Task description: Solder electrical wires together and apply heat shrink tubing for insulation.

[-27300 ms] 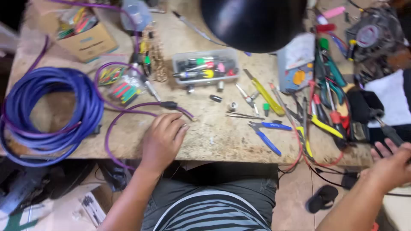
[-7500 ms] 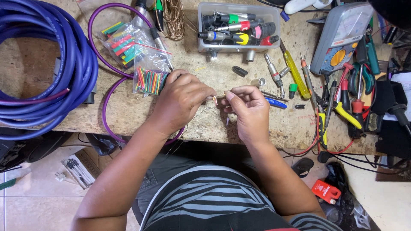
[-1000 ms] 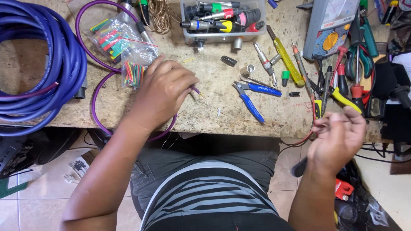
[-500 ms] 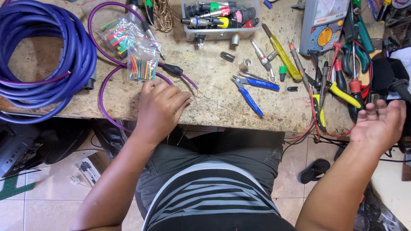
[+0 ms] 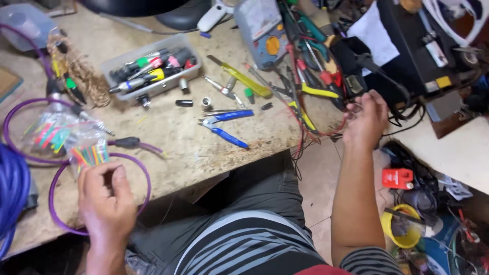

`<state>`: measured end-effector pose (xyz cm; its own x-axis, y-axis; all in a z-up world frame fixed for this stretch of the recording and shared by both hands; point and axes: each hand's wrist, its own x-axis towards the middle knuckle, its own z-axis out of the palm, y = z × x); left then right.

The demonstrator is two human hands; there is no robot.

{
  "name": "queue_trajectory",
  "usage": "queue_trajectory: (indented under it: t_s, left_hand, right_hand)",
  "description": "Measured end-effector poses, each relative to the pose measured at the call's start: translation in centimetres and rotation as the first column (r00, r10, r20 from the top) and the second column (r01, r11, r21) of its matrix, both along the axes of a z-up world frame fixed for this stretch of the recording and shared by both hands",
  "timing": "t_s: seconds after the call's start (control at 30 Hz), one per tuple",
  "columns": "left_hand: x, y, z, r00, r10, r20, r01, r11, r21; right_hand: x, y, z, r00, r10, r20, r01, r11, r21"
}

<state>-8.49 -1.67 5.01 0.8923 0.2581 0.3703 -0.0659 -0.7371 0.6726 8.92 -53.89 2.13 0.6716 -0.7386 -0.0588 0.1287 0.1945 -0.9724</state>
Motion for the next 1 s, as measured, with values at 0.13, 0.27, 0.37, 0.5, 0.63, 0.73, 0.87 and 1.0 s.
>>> queue_trajectory:
  t_s: [0.13,0.27,0.37,0.5,0.63,0.73,0.87,1.0]
  left_hand:
    - [1.1,0.1,-0.1,0.972,0.162,-0.17,-0.175,0.983,-0.061]
    - [2.1,0.9,0.0,0.966,0.117,-0.23,-0.156,0.975,-0.156]
    - [2.2,0.9,0.3,0.989,0.037,-0.144,-0.048,0.996,-0.069]
    - [2.5,0.0,0.0,0.988,-0.152,-0.028,0.147,0.979,-0.144]
    - [3.1,-0.2,-0.3,0.962,-0.243,-0.124,0.201,0.938,-0.283]
    - [3.9,-0.2,0.2,0.911,-0.305,-0.276,0.176,0.896,-0.408]
    - [5.7,-0.8,-1.7,0.955,-0.243,-0.172,0.079,0.765,-0.639]
    - [8.5,-1.2,-5.4,0.975,-0.194,-0.109,-0.016,0.427,-0.904]
  right_hand:
    - [1.5,-2.4,-0.2,0.999,0.046,-0.024,-0.045,0.996,0.075]
    - [4.7,-4.5,-0.8,0.983,0.145,-0.108,-0.15,0.988,-0.039]
    - [6.9,-6.0,-1.4,0.972,0.145,-0.183,-0.174,0.972,-0.159]
    - [6.7,-8.7,-2.1,0.977,0.012,-0.215,-0.084,0.941,-0.327]
    - [1.7,-6.6,-0.9,0.982,-0.123,-0.14,0.066,0.932,-0.356]
    - [-2.2,-4.1,0.6,0.981,-0.195,-0.018,0.158,0.841,-0.517]
    - [-5.7,2.3,2.9,0.992,-0.12,0.026,0.115,0.841,-0.529]
    - [-8.1,11.3,2.6,0.908,0.407,0.1,-0.276,0.76,-0.589]
